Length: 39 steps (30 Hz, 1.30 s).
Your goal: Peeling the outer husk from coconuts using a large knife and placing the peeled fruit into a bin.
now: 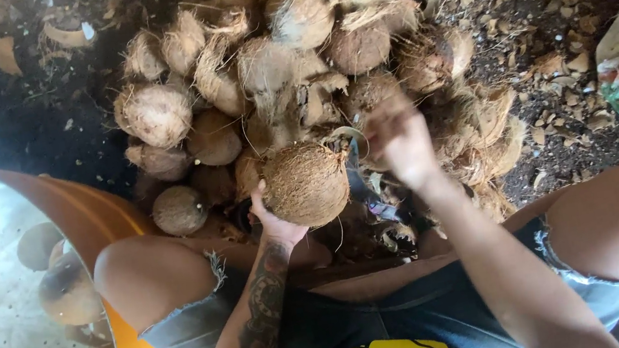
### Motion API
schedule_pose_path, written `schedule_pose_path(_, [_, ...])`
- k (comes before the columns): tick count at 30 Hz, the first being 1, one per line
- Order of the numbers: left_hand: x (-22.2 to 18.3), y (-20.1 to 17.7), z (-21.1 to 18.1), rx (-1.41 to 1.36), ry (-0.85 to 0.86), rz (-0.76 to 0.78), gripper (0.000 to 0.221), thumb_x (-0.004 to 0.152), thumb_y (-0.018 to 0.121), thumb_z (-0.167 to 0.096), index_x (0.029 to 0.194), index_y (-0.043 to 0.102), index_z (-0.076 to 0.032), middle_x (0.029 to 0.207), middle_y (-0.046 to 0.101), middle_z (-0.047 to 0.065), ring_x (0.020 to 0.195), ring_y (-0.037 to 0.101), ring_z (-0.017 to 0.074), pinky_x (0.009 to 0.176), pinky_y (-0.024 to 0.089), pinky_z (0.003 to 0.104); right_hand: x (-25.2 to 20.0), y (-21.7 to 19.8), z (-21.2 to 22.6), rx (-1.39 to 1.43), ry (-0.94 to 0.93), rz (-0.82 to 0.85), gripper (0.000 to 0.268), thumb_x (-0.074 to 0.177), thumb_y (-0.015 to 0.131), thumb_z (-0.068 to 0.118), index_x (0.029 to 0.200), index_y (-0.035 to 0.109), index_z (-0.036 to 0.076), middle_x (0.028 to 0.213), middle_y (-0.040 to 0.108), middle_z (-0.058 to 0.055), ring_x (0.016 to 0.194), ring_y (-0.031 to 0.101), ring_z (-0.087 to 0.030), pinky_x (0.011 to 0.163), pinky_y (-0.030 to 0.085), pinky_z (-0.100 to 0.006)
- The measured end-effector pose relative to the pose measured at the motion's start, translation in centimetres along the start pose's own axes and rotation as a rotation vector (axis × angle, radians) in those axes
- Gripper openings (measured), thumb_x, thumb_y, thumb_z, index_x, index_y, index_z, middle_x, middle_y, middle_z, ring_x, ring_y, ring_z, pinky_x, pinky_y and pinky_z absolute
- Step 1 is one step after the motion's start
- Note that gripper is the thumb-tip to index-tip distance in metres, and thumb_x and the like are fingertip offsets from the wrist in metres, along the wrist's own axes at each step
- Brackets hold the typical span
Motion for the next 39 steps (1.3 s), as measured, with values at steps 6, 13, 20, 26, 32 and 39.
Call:
schedule_pose_path(6, [1.1,-1.9,-0.1,0.030,-0.067,0.048,0.081,0.064,0.081,-0.044,0.138,0.069,-0.012,0.135,0.070,0.018,0.120,0.065,0.0458,0.110,0.044,0.064,-2.2,3.7,-3.5,-0.402,-0.460,0.247,0.028,0.090,0.062,-0.010,0.112,0.071,0.004,0.096,0.079,-0.021,0.096,0.077,-0.043,0.090,0.060,-0.051])
schedule_pose_path(13, [1.0,-1.9,-0.8,0.056,-0.041,0.164,0.075,0.070,0.077,-0.047,0.136,0.070,-0.012,0.135,0.070,0.020,0.119,0.068,0.0457,0.109,0.049,0.063,-0.3,0.5,-5.2,-0.503,-0.152,0.054,0.017,0.104,0.058,0.017,0.114,0.061,0.005,0.092,0.068,-0.032,0.096,0.067,-0.056,0.077,0.047,-0.064])
schedule_pose_path(20, [0.3,-1.2,-0.8,0.029,-0.032,0.104,0.082,0.068,0.077,-0.052,0.138,0.069,-0.011,0.138,0.068,0.020,0.124,0.064,0.0474,0.112,0.045,0.064,-2.2,2.1,-3.1,-0.478,-0.123,0.426,0.034,0.110,0.056,0.031,0.106,0.074,0.003,0.072,0.072,-0.023,0.071,0.072,-0.040,0.079,0.055,-0.054])
schedule_pose_path(26, [1.8,-2.3,-2.0,0.199,-0.043,0.110,0.066,0.078,0.078,-0.040,0.138,0.069,-0.014,0.138,0.071,0.012,0.126,0.066,0.0375,0.117,0.044,0.058,-2.0,2.2,-4.0,-0.297,-0.160,0.215,0.042,0.108,0.064,0.032,0.073,0.071,0.010,0.054,0.065,-0.007,0.058,0.061,-0.020,0.071,0.055,-0.038])
schedule_pose_path(32, [2.1,-2.4,-0.9,0.236,-0.132,0.310,0.061,0.084,0.075,-0.035,0.139,0.068,-0.008,0.137,0.070,0.018,0.123,0.067,0.0405,0.117,0.044,0.059,-2.5,2.8,-4.5,-0.027,0.009,0.105,0.048,0.110,0.058,0.025,0.065,0.062,0.008,0.046,0.051,-0.007,0.034,0.045,-0.015,0.034,0.039,-0.030])
schedule_pose_path(39, [1.2,-0.1,-0.7,0.229,-0.078,0.490,0.066,0.089,0.069,-0.021,0.150,0.056,0.000,0.149,0.060,0.026,0.131,0.062,0.0438,0.123,0.036,0.056,-1.1,3.2,-7.1,0.303,0.151,-0.063,0.040,0.109,0.063,0.022,0.072,0.063,0.007,0.051,0.051,-0.001,0.036,0.046,-0.010,0.038,0.036,-0.024])
Point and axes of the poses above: each hand's wrist, its own x-axis towards the middle knuckle, its own y-axis out of the palm, z = x × y, the point moved 4 cm from there along x, towards the middle knuckle
